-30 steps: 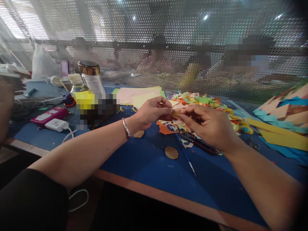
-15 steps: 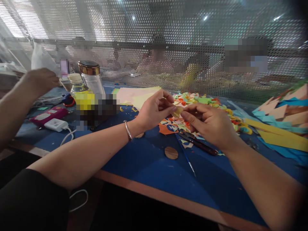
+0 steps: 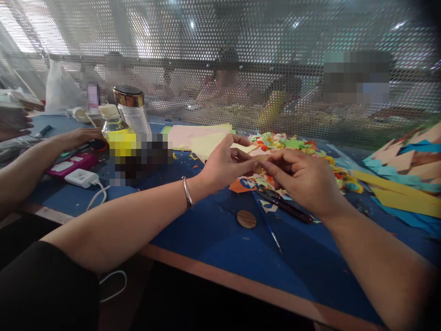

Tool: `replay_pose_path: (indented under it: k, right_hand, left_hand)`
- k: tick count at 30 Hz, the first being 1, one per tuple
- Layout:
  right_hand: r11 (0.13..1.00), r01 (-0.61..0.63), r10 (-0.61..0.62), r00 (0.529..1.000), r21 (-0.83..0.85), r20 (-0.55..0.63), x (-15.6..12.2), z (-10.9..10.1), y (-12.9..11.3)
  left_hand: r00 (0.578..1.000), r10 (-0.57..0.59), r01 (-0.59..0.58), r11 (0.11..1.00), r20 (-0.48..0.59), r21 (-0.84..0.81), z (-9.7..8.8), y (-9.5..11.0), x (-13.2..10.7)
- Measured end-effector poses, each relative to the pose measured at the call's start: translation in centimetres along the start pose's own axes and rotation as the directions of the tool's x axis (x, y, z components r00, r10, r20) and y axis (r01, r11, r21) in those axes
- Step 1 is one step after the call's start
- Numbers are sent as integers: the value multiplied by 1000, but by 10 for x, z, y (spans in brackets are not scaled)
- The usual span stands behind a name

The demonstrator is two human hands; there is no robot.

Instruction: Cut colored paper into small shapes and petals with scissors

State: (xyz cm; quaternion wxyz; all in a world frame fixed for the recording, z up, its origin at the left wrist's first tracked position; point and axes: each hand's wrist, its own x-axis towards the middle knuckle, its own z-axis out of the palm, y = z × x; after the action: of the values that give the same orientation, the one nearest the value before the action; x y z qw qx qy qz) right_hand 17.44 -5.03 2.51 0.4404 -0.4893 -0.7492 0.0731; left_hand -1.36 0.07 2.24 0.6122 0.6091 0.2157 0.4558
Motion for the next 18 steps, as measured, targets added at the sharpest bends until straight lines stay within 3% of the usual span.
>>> replay_pose_path:
  k: [8, 14, 18]
  right_hand:
    - [994, 59, -59, 998, -92, -6, -3, 1, 3]
    - [993, 84, -86, 996, -87, -20, -3, 0, -3]
    - [994, 68, -70, 997, -89, -25, -2, -2, -3]
  left_hand:
    - [988, -112, 105, 992, -107, -71, 9, -1, -2]
    - [996, -39, 44, 997, -85, 60, 2, -6, 1]
    - [1000, 21, -20, 991, -4, 134, -3, -9, 2]
